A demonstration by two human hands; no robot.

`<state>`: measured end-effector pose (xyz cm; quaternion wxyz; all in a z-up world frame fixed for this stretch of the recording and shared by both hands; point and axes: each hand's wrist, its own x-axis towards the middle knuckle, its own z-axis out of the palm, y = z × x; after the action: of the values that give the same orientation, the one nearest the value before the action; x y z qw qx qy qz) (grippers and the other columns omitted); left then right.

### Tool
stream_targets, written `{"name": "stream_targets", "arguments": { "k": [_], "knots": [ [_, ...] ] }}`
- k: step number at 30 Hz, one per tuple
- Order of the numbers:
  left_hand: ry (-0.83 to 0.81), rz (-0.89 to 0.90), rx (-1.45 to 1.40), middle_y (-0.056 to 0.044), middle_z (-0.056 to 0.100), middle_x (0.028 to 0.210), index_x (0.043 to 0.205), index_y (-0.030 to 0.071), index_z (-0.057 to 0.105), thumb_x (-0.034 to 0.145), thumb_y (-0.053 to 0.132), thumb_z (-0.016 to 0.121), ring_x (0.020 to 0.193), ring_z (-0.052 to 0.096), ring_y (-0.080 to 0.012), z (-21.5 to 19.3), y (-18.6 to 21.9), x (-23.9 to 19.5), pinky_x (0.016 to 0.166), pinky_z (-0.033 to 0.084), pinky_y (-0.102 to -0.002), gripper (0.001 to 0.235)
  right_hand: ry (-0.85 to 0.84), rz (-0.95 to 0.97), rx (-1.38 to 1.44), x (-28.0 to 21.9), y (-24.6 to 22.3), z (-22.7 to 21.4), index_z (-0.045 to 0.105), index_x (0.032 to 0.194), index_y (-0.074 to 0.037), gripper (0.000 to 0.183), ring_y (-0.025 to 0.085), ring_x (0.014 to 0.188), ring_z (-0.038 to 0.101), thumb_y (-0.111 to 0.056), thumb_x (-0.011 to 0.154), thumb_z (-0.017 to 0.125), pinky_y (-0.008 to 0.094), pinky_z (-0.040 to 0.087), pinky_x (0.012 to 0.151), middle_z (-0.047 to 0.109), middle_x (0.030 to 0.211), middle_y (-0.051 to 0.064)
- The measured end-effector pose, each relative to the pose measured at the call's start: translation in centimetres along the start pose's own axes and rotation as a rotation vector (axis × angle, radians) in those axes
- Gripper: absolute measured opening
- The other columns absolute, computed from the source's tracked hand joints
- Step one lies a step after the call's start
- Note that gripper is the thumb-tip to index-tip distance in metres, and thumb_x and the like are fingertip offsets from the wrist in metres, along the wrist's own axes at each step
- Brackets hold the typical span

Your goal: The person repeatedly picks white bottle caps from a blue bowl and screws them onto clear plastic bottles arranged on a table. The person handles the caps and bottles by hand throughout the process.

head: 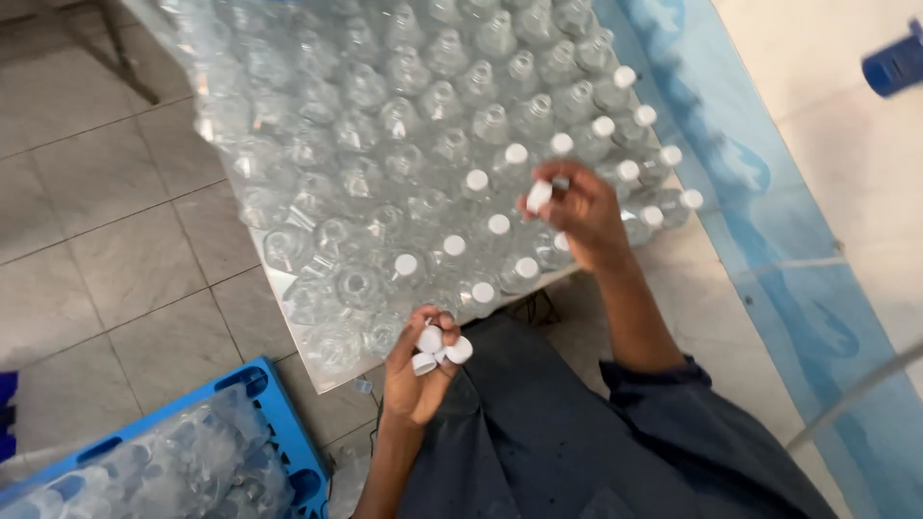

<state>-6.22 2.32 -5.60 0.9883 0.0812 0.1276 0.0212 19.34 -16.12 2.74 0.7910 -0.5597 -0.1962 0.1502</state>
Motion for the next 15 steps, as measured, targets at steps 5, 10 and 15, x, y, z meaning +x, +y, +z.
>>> {"name": "stream_targets", "arguments": {
  "k": [5, 10, 15],
  "knots": [
    [-0.057, 0.04, -0.155, -0.014, 0.058, 0.118, 0.116, 0.005, 0.065, 0.119, 0.029, 0.049, 0.105, 0.059, -0.0216, 2.3, 2.8, -2.1, 0.072, 0.062, -0.027, 0.028, 0.53, -0.125, -0.112, 11.4, -4.3, -11.8, 0.081, 0.118, -0.003, 0.035, 0.014, 0.066, 0.068, -0.019, 0.089, 0.094, 0.019, 0.048, 0.057, 0.077, 0.087, 0.009],
    [-0.006, 0.059, -0.161, -0.019, 0.055, 0.12, 0.107, 0.002, 0.063, 0.114, 0.026, 0.053, 0.104, 0.059, -0.0249, 0.9, 1.2, -3.0, 0.066, 0.058, -0.026, 0.027, 0.725, -0.128, -0.246, 20.6, -2.5, -19.6, 0.081, 0.106, -0.005, 0.036, 0.015, 0.062, 0.068, -0.031, 0.082, 0.086, 0.023, 0.053, 0.055, 0.069, 0.076, 0.007],
    [-0.164, -0.181, 0.06, -0.024, 0.063, 0.102, 0.099, 0.001, 0.066, 0.113, 0.026, 0.051, 0.071, 0.058, -0.02, 5.5, -1.5, -1.9, 0.062, 0.051, -0.028, 0.032, 0.391, 0.082, -0.991, 25.9, 4.2, -26.2, 0.086, 0.108, -0.02, 0.026, 0.011, 0.072, 0.061, -0.045, 0.099, 0.086, 0.041, 0.047, 0.064, 0.075, 0.084, -0.004]
  ]
}}
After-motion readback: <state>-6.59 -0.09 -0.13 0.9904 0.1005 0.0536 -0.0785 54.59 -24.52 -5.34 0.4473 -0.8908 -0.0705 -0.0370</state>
